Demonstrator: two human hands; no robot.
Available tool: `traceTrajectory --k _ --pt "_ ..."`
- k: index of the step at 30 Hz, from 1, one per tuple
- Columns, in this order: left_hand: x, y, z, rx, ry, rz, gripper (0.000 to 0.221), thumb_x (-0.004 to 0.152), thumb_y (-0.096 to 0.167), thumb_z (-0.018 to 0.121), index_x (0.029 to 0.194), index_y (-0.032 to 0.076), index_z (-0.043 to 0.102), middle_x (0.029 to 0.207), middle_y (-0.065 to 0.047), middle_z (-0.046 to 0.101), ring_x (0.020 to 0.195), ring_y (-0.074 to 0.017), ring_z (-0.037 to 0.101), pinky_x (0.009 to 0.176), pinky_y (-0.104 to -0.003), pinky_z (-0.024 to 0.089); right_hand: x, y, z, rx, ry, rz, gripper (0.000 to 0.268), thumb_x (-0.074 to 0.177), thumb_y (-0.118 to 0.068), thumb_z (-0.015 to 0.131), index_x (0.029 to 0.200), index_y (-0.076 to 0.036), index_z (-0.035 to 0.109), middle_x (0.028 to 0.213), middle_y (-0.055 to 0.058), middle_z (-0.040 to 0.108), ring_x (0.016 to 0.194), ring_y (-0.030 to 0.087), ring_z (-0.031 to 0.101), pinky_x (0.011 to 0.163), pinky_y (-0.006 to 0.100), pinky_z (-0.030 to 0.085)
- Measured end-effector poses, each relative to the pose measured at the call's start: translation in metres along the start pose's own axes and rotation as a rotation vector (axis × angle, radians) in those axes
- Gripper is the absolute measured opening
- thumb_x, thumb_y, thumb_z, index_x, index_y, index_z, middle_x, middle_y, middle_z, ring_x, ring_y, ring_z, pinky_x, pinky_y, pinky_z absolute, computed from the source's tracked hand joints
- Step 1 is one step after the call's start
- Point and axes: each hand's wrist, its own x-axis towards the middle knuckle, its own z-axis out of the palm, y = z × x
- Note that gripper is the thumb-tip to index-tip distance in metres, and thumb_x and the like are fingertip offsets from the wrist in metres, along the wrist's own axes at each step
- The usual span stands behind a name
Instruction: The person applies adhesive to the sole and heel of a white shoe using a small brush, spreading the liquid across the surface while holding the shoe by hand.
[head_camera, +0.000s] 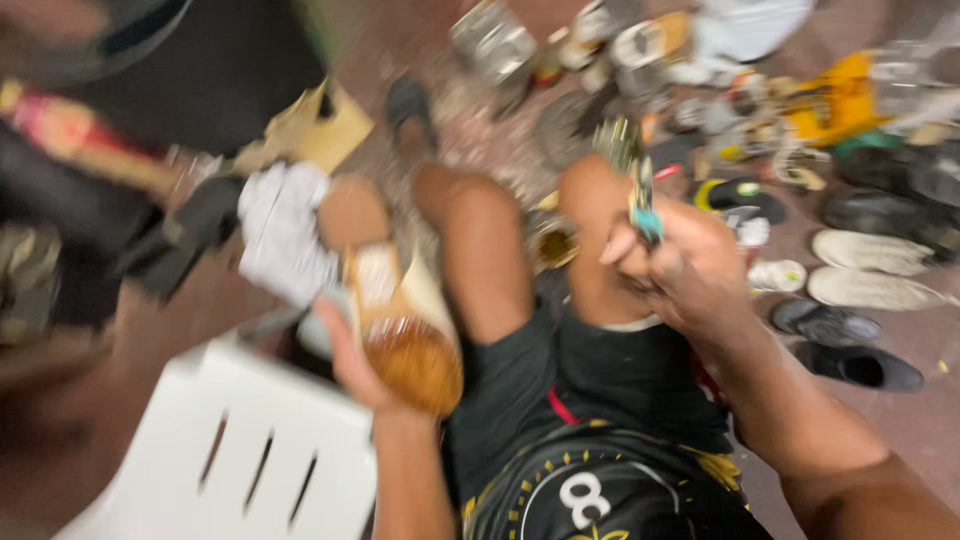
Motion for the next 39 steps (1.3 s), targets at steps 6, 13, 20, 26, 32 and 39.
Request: traceTrajectory --k 6,13,20,26,32,39 --pt "-0.005 -0.006 0.012 0.211 0.056 -0.188 0.074 0.101 0.063 0.036 0.154 0.011 0.044 0.146 -0.01 0.058 0.123 -0.0304 0.063 0.104 -0.047 0.05 0.028 -0.009 -0.023 0.103 0.09 -0.056 0.038 0.111 -0.042 0.046 0.094 -0.009 0.048 0.08 0.003 0.049 0.062 0.007 0.038 0.053 0.021 0.03" --pt "0.001 0.004 0.004 0.637 -0.431 -0.109 0.065 0.11 0.042 0.046 0.158 0.002 0.032 0.142 -0.027 0.057 0.121 -0.035 0.064 0.098 -0.051 0.054 0.037 -0.066 -0.017 -0.495 -0.008 -0.342 0.022 0.114 -0.02 0.046 0.116 -0.001 0.057 0.101 0.011 0.061 0.091 0.015 0.058 0.079 0.028 0.046" --pt "0.016 0.013 0.018 1.082 -0.629 0.442 0.062 0.107 0.028 0.055 0.155 -0.006 0.035 0.144 -0.026 0.057 0.13 -0.0278 0.061 0.111 -0.04 0.049 0.035 -0.093 0.031 -0.42 -0.126 -0.274 0.018 0.101 -0.014 0.064 0.115 -0.005 0.057 0.086 0.004 0.069 0.076 0.016 0.072 0.069 0.029 0.055" --pt "-0.001 0.016 0.031 1.021 -0.48 0.318 0.057 0.109 0.037 0.058 0.141 -0.01 0.055 0.136 -0.018 0.064 0.125 -0.0249 0.061 0.11 -0.037 0.047 0.052 -0.063 0.074 -0.496 -0.26 -0.506 0.019 0.107 -0.014 0.064 0.124 -0.008 0.055 0.11 0.009 0.071 0.095 0.03 0.075 0.078 0.036 0.058" --pt "-0.008 0.007 0.024 0.721 -0.298 0.218 0.04 0.114 0.03 0.055 0.128 -0.007 0.058 0.121 -0.012 0.062 0.113 -0.0203 0.058 0.1 -0.037 0.049 0.048 -0.05 0.101 -0.759 -0.325 -0.442 0.032 0.099 -0.018 0.068 0.127 -0.005 0.06 0.112 0.012 0.069 0.083 0.034 0.069 0.07 0.045 0.055" --pt "-0.011 0.015 0.013 0.5 -0.272 0.221 0.043 0.121 0.039 0.045 0.124 -0.002 0.058 0.117 -0.013 0.062 0.108 -0.0249 0.062 0.097 -0.041 0.052 0.061 -0.09 0.049 -0.742 -0.317 -0.695 0.059 0.088 -0.038 0.083 0.136 -0.011 0.06 0.131 0.008 0.064 0.121 0.031 0.065 0.1 0.041 0.055"
